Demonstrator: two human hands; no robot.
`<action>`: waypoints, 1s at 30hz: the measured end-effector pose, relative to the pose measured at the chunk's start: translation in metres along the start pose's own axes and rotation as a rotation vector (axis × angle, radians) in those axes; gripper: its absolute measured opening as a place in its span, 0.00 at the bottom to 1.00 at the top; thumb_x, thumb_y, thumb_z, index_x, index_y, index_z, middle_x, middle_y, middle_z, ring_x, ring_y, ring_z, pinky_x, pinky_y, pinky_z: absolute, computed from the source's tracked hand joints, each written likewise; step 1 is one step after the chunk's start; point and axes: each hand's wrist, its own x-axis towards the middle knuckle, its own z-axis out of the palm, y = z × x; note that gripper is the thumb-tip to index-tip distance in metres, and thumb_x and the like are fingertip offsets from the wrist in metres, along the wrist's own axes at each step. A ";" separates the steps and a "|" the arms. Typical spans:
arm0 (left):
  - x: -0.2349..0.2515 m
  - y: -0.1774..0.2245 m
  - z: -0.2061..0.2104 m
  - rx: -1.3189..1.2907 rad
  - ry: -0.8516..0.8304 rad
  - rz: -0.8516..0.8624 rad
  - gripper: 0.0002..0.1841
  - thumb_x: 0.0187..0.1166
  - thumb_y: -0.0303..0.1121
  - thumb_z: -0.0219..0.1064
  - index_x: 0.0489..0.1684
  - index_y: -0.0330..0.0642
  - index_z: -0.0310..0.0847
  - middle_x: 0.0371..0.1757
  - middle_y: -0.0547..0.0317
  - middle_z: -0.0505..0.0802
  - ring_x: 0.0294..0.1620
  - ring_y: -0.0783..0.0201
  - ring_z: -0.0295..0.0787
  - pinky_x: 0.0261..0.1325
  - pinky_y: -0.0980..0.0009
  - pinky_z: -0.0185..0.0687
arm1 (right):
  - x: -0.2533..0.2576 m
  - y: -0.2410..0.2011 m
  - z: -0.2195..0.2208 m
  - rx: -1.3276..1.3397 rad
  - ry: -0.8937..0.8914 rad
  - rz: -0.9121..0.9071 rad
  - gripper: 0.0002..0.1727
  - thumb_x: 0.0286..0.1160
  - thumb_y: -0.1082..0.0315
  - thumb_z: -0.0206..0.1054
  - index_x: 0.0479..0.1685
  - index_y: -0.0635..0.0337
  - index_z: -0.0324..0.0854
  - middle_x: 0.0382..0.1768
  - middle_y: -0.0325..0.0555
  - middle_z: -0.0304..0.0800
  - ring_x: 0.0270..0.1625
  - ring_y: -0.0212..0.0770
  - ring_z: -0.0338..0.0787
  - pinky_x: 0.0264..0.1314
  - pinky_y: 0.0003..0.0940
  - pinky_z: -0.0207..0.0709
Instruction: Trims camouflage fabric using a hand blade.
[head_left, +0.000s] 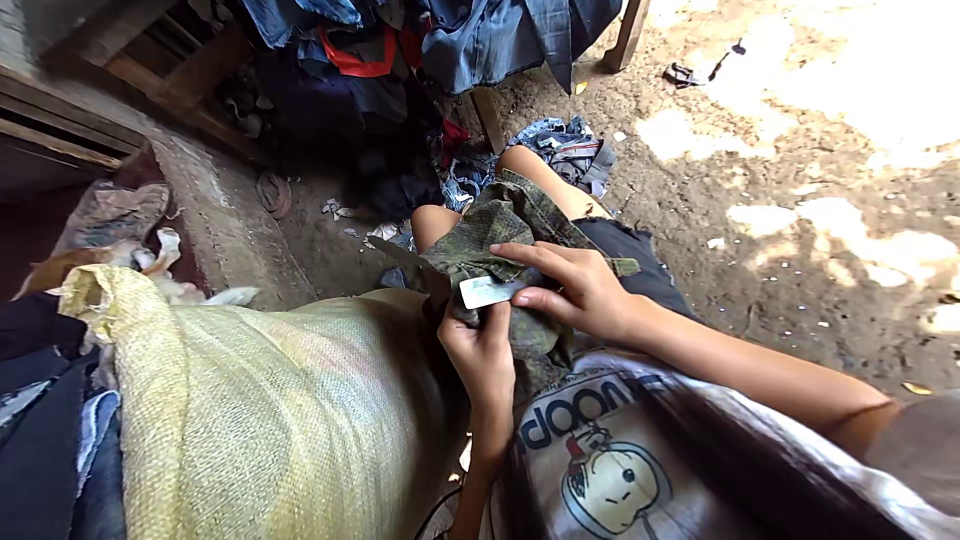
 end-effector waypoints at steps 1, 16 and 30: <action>0.000 0.001 0.000 -0.010 0.007 -0.009 0.10 0.63 0.13 0.64 0.33 0.38 0.84 0.28 0.69 0.93 0.32 0.79 0.92 0.42 0.79 0.90 | 0.001 0.001 0.001 -0.001 0.007 -0.010 0.29 0.84 0.47 0.61 0.71 0.59 0.83 0.32 0.44 0.86 0.30 0.36 0.83 0.29 0.32 0.75; -0.003 0.006 0.002 -0.120 0.006 -0.086 0.10 0.66 0.12 0.62 0.35 0.36 0.83 0.30 0.65 0.94 0.34 0.75 0.93 0.44 0.75 0.92 | -0.004 0.001 0.007 0.083 0.055 0.038 0.27 0.84 0.46 0.60 0.68 0.56 0.85 0.33 0.44 0.86 0.33 0.35 0.84 0.33 0.31 0.77; 0.017 0.005 -0.014 0.048 -0.194 -0.096 0.10 0.63 0.20 0.69 0.40 0.41 0.82 0.33 0.73 0.93 0.38 0.80 0.92 0.48 0.77 0.90 | 0.005 0.001 -0.020 0.962 -0.299 0.591 0.17 0.88 0.57 0.55 0.55 0.52 0.89 0.18 0.22 0.72 0.18 0.14 0.64 0.20 0.10 0.55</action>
